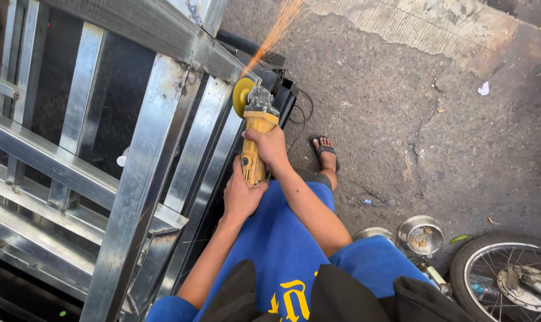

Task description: Grinding the joints of a metal frame using an angle grinder to smooth the surface.

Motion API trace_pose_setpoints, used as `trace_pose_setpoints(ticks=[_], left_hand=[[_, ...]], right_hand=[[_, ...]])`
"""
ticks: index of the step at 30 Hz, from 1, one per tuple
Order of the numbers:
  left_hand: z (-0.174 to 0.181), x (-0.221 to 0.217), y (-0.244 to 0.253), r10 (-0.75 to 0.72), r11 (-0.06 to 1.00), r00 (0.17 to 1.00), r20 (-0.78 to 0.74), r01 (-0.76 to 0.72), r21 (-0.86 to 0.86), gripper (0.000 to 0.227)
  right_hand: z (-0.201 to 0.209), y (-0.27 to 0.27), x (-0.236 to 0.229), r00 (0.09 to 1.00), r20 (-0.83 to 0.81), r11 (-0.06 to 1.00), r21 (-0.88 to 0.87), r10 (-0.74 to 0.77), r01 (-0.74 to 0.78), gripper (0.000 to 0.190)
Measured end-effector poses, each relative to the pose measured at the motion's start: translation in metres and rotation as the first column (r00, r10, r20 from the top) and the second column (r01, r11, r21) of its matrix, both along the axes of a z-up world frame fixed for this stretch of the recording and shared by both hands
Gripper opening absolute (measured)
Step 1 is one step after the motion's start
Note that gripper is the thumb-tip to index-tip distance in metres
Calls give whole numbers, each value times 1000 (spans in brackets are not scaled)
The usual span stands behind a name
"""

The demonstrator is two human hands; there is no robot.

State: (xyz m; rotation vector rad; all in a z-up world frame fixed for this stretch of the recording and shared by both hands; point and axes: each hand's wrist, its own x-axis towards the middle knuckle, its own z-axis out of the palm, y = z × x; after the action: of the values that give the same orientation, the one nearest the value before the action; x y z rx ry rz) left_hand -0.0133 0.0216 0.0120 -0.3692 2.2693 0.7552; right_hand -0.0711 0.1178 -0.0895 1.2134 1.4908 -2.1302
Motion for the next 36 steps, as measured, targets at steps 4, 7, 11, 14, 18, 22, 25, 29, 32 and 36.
trace_pose_setpoints(ticks=[4,7,11,14,18,22,25,29,32,36], left_hand=[[-4,0,0,3,1000,1000,20,-3,-5,95],[2,-2,2,5,1000,1000,15,-5,-16,96],[-8,2,-1,0,1000,1000,-7,-1,-10,96],[-17,-5,-2,-3,1000,1000,9,3,-22,97],[-8,-3,-3,5,1000,1000,23,-4,-30,98],[-12,-3,-1,-7,1000,999,50,8,-23,99],[-3,-3,-2,16,1000,999,49,-15,-21,98],[-7,4,-2,-1,999,1000,24,2,-36,98],[-10,1,1,-13,998,1000,19,14,-65,99],[-9,6,2,-8,996,1000,0,8,-92,98]], right_hand=[[1,1,0,1000,-2,1000,0,6,-6,57],[7,2,-2,1000,-15,1000,-21,5,-6,59],[14,4,-1,1000,-25,1000,-2,3,-4,60],[10,7,-6,1000,-18,1000,2,7,-7,60],[1,3,-2,999,-14,999,-21,-31,31,60],[15,7,-3,1000,4,1000,-4,2,-2,60],[4,2,-1,1000,-22,1000,-22,7,-7,60],[-6,0,3,1000,-22,1000,-29,-1,0,58],[-6,4,0,999,-46,998,-57,-12,9,56],[-17,0,6,999,-33,993,-119,-29,25,57]])
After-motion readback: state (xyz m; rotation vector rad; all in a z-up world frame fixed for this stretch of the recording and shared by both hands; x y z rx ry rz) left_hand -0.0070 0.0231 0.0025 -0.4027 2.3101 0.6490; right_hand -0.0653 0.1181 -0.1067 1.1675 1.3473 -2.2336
